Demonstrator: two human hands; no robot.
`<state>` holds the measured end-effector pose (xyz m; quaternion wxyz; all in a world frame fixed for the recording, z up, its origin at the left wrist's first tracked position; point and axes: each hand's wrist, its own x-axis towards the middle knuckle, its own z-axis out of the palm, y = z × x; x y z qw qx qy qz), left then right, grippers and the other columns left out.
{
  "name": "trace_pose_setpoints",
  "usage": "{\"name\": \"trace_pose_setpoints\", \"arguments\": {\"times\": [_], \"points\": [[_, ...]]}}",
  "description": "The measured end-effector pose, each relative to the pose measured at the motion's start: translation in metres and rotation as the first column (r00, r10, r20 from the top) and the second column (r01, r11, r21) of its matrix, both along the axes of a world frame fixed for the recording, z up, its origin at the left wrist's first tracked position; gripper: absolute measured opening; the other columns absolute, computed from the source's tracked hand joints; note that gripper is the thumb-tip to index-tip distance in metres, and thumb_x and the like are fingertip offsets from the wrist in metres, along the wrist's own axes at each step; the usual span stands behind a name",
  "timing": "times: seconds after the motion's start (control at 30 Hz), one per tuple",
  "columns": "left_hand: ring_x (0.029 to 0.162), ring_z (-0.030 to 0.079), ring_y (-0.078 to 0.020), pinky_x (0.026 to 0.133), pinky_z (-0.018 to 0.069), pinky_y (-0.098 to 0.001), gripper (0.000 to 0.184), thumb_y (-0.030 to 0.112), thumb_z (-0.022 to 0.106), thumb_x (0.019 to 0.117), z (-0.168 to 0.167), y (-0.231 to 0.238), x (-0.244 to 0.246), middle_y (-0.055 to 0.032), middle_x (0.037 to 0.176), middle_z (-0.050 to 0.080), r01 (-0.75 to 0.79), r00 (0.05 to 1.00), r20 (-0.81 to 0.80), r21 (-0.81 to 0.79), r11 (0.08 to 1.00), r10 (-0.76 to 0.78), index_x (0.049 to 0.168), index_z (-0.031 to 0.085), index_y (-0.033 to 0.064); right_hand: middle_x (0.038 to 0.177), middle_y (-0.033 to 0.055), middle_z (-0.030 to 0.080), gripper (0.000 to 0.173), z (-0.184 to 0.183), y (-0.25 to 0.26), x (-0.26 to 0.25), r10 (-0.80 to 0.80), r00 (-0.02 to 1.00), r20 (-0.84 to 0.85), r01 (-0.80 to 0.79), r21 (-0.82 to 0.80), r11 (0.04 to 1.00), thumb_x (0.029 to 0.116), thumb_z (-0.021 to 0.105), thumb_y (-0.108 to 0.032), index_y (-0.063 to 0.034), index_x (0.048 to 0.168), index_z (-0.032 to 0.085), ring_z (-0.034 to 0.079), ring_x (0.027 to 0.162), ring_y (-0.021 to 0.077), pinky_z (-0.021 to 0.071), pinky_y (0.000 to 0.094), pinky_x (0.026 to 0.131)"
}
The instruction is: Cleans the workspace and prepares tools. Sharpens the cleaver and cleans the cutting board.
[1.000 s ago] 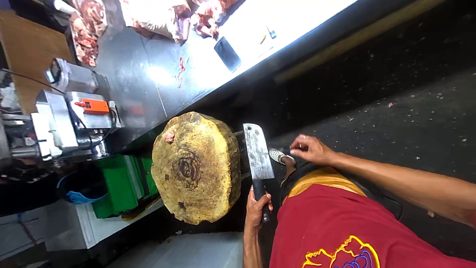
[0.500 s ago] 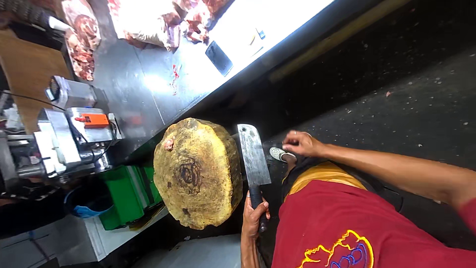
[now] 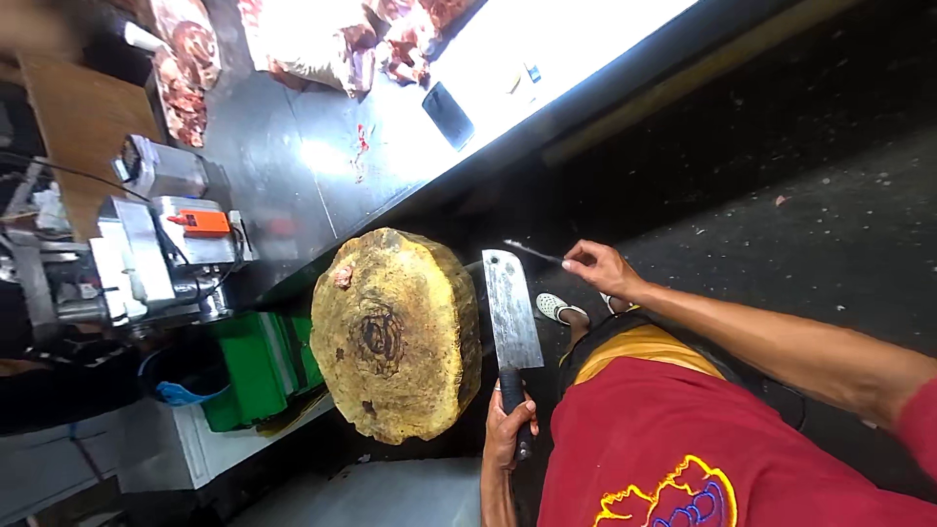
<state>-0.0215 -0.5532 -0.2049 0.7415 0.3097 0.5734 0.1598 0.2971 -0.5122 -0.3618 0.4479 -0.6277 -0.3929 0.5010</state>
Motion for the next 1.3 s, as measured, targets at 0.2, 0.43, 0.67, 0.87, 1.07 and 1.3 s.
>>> {"name": "trace_pose_setpoints", "arguments": {"times": [0.2, 0.43, 0.67, 0.87, 1.07, 1.3], "points": [[0.053, 0.062, -0.0136, 0.049, 0.0559, -0.0262, 0.062, 0.006, 0.07, 0.0808, -0.001, 0.016, 0.011, -0.0072, 0.076, 0.062, 0.028, 1.0, 0.0, 0.045, 0.999, -0.028, 0.134, 0.038, -0.0005, 0.102, 0.0127, 0.069, 0.028, 0.023, -0.023, -0.018, 0.282, 0.956, 0.083, -0.293, 0.211, 0.933, 0.0971, 0.068, -0.03, -0.0039, 0.106, 0.076, 0.066, 0.095, 0.0213, 0.0558, 0.0397, 0.087], [0.053, 0.062, -0.0142, 0.049, 0.0561, -0.0265, 0.063, 0.009, 0.073, 0.0806, 0.002, 0.015, 0.002, -0.0074, 0.076, 0.061, 0.082, 0.995, -0.056, 0.017, 0.996, -0.081, 0.133, 0.039, 0.0001, 0.099, 0.0108, 0.068, 0.026, 0.015, -0.014, -0.015, 0.322, 0.945, 0.053, -0.326, 0.197, 0.925, 0.0951, 0.069, -0.03, -0.0058, 0.103, 0.075, 0.065, 0.093, 0.0194, 0.0554, 0.0385, 0.086], [0.052, 0.06, -0.014, 0.048, 0.0553, -0.0269, 0.061, 0.009, 0.072, 0.0811, 0.003, 0.008, -0.004, -0.008, 0.076, 0.061, 0.099, 0.991, -0.089, -0.024, 0.995, -0.101, 0.133, 0.041, -0.001, 0.099, 0.014, 0.07, 0.024, -0.027, 0.041, 0.006, -0.02, 0.998, 0.052, 0.019, 0.025, 1.0, 0.0943, 0.072, -0.028, -0.0062, 0.104, 0.074, 0.067, 0.094, 0.0267, 0.0539, 0.0492, 0.088], [0.052, 0.061, -0.0134, 0.048, 0.0555, -0.0259, 0.057, 0.007, 0.07, 0.0817, -0.003, 0.02, 0.006, -0.0064, 0.073, 0.061, 0.058, 0.996, -0.071, -0.014, 0.998, -0.059, 0.131, 0.041, 0.0, 0.101, 0.0101, 0.068, 0.027, 0.016, -0.019, -0.025, 0.351, 0.935, 0.044, -0.35, 0.265, 0.899, 0.0954, 0.07, -0.031, -0.0067, 0.105, 0.076, 0.065, 0.096, 0.019, 0.055, 0.038, 0.087], [0.052, 0.061, -0.0148, 0.048, 0.0556, -0.0272, 0.065, 0.009, 0.072, 0.0804, 0.002, 0.022, -0.001, -0.0083, 0.076, 0.061, 0.123, 0.986, -0.107, -0.017, 0.992, -0.124, 0.135, 0.038, -0.0003, 0.101, 0.0168, 0.07, 0.028, -0.029, 0.052, 0.0, 0.071, 0.994, 0.079, -0.072, 0.009, 0.997, 0.0949, 0.072, -0.03, -0.0051, 0.106, 0.075, 0.067, 0.098, 0.0313, 0.0538, 0.0532, 0.092], [0.052, 0.061, -0.0129, 0.048, 0.0563, -0.0263, 0.059, 0.01, 0.071, 0.0824, 0.012, 0.019, 0.006, -0.0074, 0.075, 0.062, -0.032, 0.998, -0.048, 0.065, 0.997, 0.035, 0.132, 0.04, -0.0018, 0.102, 0.011, 0.069, 0.026, 0.013, -0.004, -0.005, 0.038, 0.998, 0.045, -0.042, 0.085, 0.995, 0.0944, 0.072, -0.03, -0.0076, 0.107, 0.074, 0.068, 0.093, 0.0219, 0.0578, 0.0443, 0.086]]}}
